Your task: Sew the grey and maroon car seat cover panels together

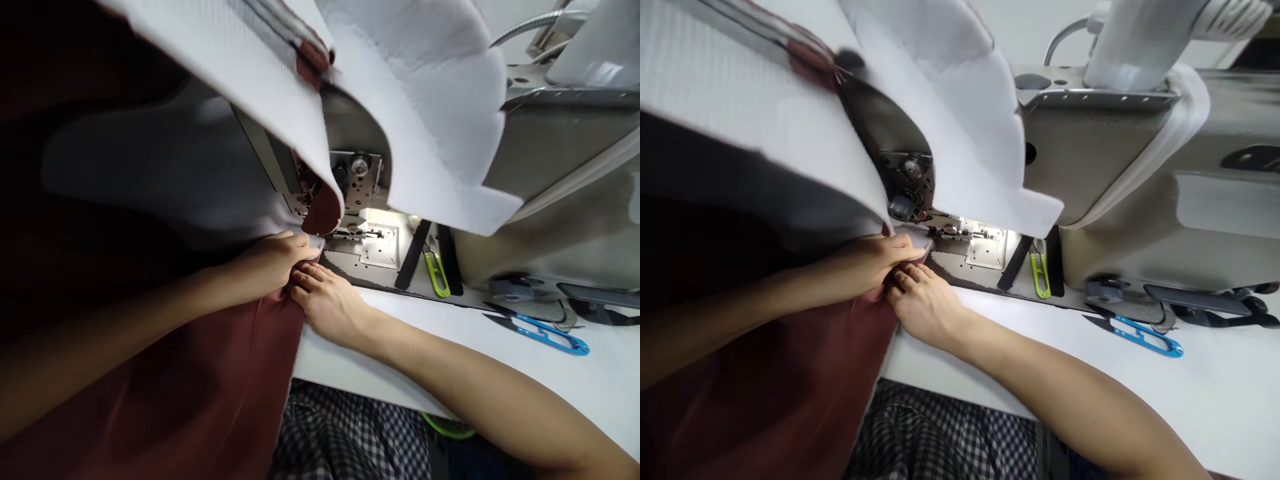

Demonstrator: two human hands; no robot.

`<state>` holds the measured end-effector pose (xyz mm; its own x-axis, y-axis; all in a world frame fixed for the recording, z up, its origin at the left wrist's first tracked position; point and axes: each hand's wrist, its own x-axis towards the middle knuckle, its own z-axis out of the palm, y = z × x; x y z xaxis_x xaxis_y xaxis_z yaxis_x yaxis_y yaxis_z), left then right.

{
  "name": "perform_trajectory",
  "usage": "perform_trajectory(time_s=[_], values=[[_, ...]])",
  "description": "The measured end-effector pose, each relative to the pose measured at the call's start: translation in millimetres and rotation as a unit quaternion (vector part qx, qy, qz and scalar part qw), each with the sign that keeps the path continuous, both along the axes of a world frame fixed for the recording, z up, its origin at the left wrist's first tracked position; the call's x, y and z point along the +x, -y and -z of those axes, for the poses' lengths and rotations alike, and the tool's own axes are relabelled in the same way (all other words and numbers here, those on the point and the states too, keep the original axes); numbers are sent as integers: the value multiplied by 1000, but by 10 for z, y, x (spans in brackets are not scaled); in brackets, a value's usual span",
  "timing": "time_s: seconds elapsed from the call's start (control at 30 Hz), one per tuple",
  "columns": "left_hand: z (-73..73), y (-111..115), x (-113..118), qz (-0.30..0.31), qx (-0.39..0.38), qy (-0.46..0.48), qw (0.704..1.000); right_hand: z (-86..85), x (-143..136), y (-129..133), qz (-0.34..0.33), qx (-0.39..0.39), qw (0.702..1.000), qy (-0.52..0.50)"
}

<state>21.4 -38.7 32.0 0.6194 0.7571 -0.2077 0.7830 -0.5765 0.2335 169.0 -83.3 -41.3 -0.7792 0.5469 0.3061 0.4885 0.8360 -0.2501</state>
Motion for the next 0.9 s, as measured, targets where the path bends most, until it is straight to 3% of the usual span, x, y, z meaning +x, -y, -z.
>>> perform_trajectory(time_s=[0.2,0.33,0.47,0.9], values=[[16,-79,9,34,15,-58,998,-65,73,-62,31,-20,999,-9],[-29,-61,46,37,41,-128,990,-65,89,38,53,58,997,3],[-90,-39,82,36,16,-154,987,-10,93,96,46,111,992,34],[-94,-31,219,-2,-21,-199,980,-25,136,-3,68,57,996,22]])
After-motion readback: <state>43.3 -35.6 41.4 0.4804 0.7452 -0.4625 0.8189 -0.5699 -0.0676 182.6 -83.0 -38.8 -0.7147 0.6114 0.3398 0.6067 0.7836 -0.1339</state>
